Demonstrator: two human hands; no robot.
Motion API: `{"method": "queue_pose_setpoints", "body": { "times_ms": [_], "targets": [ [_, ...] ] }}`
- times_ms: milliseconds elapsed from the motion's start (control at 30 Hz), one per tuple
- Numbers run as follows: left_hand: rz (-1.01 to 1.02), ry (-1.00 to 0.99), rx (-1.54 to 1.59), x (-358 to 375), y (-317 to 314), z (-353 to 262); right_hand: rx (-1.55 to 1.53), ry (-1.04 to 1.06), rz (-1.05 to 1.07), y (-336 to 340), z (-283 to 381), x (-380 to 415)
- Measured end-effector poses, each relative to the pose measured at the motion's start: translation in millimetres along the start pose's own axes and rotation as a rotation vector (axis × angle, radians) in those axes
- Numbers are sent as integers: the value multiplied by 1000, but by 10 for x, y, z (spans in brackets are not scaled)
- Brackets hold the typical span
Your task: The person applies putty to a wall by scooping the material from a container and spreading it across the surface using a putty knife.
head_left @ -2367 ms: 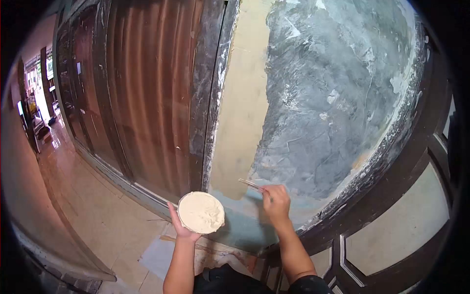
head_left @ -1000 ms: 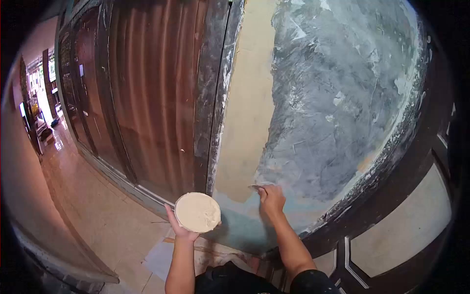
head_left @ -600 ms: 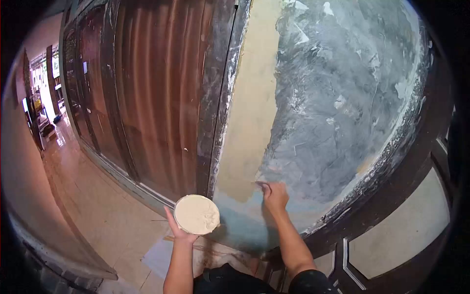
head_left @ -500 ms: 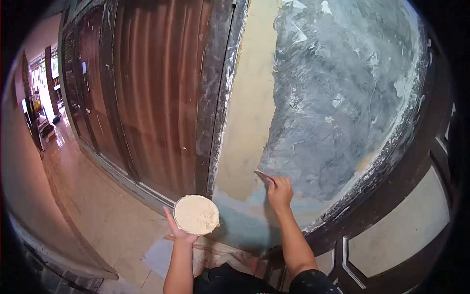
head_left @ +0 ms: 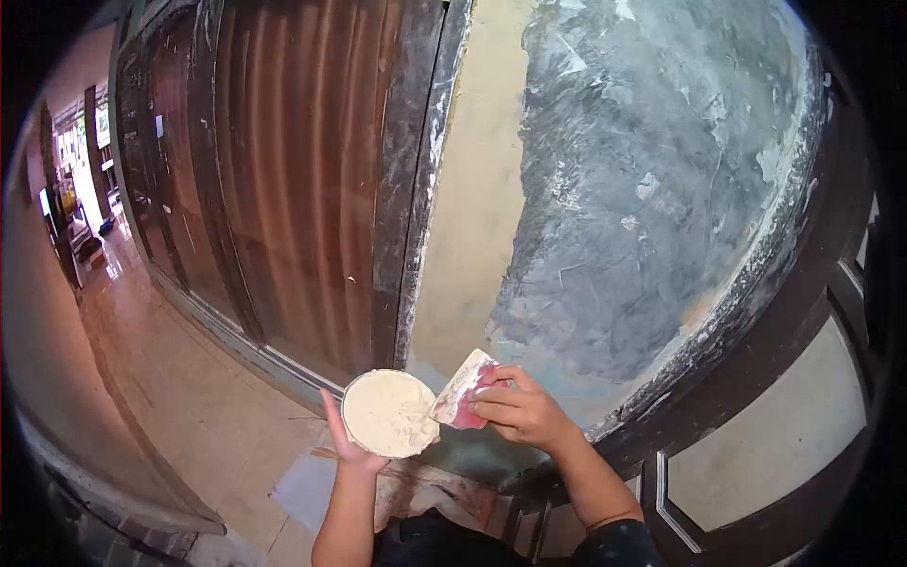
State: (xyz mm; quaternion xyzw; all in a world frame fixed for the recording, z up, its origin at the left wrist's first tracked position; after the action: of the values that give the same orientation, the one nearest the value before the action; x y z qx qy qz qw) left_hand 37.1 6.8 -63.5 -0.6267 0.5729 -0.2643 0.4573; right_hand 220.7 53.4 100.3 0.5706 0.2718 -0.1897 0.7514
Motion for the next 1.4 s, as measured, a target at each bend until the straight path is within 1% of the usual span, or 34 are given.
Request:
{"method": "queue_pose_setpoints", "body": {
  "times_ms": [33,200,233,267,300,333,400,500,533,633,700,767,833,867,900,967,1000,1033,1067,1133,1167,1233,1367,1400],
  "targets": [
    [-84,-8,-19,-6,90,20,2,-2,-3,-8,15,-2],
    [-44,-21,-20,-11,4,87,19,-4,84,-70,67,8],
    [-83,-24,-13,-10,42,100,9,-4,100,-80,68,7],
    [-39,-24,-14,-10,-14,105,9,-3,100,-89,62,16],
    [4,-23,-15,-6,-79,106,-7,9,73,-87,65,35],
    [3,-22,-15,-11,-77,114,-24,19,45,-81,71,57],
    [-79,-34,-26,-24,7,120,-28,14,46,-97,71,101],
    [-45,-52,-2,-73,6,147,-50,0,21,-63,89,127],
    [-94,-37,-25,-81,63,170,-75,-11,-1,-44,91,135],
    [-89,-35,11,-112,31,194,-120,-27,-63,-57,23,221],
    [-17,-22,53,-135,-19,235,-122,-43,-77,-65,1,270],
    [-89,-10,1,-173,85,285,-125,-57,-92,-69,-41,302],
    [-50,11,-22,-194,70,296,-58,-66,-160,-21,-87,323],
    [-11,34,-45,-205,52,316,-75,-135,-239,16,-132,318],
    [-16,21,-66,-231,85,318,-75,-134,-238,5,-145,311],
    [-109,44,87,-235,188,352,-62,-197,-345,71,-241,342],
    [-109,44,88,-245,180,347,-32,-223,-371,78,-276,347],
    [-74,35,31,-261,144,333,-31,-223,-370,83,-300,343],
    [-38,27,-26,-274,106,319,3,-266,-394,123,-365,351],
    [28,15,-34,-279,-10,280,78,-333,-474,228,-535,363],
    [42,8,-23,-283,-54,256,75,-327,-471,261,-628,341],
    [57,5,-3,-306,-60,233,101,-475,-661,484,-902,496],
    [97,6,84,-307,-108,172,156,-542,-590,392,-1400,709],
    [162,-13,75,-319,-89,163,223,-601,-514,263,-1539,792]
  ]
}}
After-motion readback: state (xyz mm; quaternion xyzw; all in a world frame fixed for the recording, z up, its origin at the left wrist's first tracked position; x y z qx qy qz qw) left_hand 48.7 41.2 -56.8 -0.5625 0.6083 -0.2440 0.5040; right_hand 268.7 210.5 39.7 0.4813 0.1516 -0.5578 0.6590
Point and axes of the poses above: each hand's wrist, its own x-axis away from the middle knuckle, its own y-axis out of the back of the hand, z = x × y, the point moved 9 cm from there along -x, towards the middle knuckle, and after that the axes turned 11 degrees about -x, right-handed, at the moved point
